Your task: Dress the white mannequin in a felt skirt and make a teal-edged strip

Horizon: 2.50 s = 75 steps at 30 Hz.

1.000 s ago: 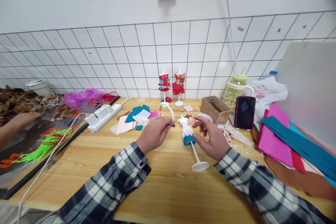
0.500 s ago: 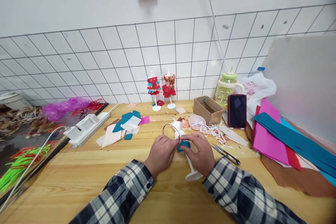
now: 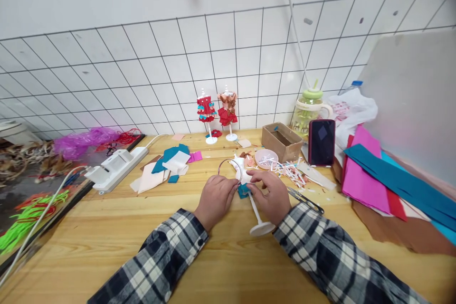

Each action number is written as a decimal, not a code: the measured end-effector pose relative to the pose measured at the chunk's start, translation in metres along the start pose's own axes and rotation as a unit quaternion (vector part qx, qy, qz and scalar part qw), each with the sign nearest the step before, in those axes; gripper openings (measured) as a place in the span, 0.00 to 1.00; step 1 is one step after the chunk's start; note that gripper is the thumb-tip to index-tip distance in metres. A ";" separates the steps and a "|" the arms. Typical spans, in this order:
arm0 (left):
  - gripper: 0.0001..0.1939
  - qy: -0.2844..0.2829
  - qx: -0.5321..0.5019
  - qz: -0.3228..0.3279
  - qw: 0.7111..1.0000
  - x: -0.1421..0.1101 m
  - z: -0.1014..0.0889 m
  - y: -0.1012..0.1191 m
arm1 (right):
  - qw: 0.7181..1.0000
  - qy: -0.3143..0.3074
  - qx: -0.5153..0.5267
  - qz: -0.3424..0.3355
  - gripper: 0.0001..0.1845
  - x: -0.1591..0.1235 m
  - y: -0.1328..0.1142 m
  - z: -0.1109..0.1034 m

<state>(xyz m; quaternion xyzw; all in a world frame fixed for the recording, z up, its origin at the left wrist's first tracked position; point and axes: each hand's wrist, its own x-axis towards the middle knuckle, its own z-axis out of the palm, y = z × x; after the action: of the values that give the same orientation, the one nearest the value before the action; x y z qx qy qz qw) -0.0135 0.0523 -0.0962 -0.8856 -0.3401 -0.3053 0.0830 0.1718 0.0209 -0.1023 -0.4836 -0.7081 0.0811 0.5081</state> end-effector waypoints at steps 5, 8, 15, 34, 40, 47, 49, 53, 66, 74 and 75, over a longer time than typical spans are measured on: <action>0.11 -0.006 -0.037 -0.030 0.999 -0.003 -0.002 0.015 | 0.995 -0.002 -0.055 -0.089 0.15 0.002 -0.001 -0.004; 0.11 -0.011 -0.046 -0.050 0.998 -0.006 -0.002 0.022 | 0.990 0.024 -0.091 -0.105 0.12 0.002 -0.003 -0.006; 0.08 0.000 -0.038 -0.058 0.998 -0.008 0.003 0.018 | 0.991 -0.003 -0.107 -0.085 0.11 -0.002 -0.006 -0.004; 0.12 -0.028 -0.062 -0.078 0.995 -0.005 -0.003 0.009 | 0.997 -0.063 -0.043 -0.027 0.11 0.003 0.000 -0.005; 0.11 -0.013 -0.095 -0.114 0.989 -0.006 0.000 0.010 | 0.988 -0.107 -0.075 -0.083 0.13 0.001 -0.003 -0.002; 0.15 0.105 -0.092 -0.299 0.944 -0.006 -0.007 -0.047 | 0.993 -0.079 -0.046 -0.080 0.13 0.003 -0.005 -0.009; 0.14 0.031 -0.011 -0.217 0.976 -0.009 -0.010 -0.072 | 0.997 -0.074 -0.005 -0.038 0.11 0.006 -0.001 -0.013; 0.16 -0.040 0.085 -0.179 0.979 -0.013 -0.011 -0.086 | 0.990 -0.122 0.075 0.013 0.11 0.011 0.006 -0.016; 0.13 -0.061 -0.114 -0.177 0.976 -0.003 -0.021 0.017 | 0.982 -0.157 0.088 0.051 0.10 0.005 0.007 -0.004; 0.10 -0.034 -0.177 -0.143 0.973 -0.006 -0.017 0.021 | 0.985 -0.141 0.071 0.070 0.07 0.003 0.004 0.002; 0.10 -0.030 -0.195 -0.145 0.969 -0.007 -0.017 0.021 | 0.985 -0.139 0.066 0.072 0.06 0.003 0.003 0.002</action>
<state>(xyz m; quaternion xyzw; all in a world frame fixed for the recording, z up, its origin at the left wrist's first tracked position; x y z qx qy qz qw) -0.0114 0.0266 -0.0855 -0.8345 -0.4014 -0.3477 -0.1470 0.1721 0.0255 -0.1031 -0.4827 -0.7282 0.2312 0.4281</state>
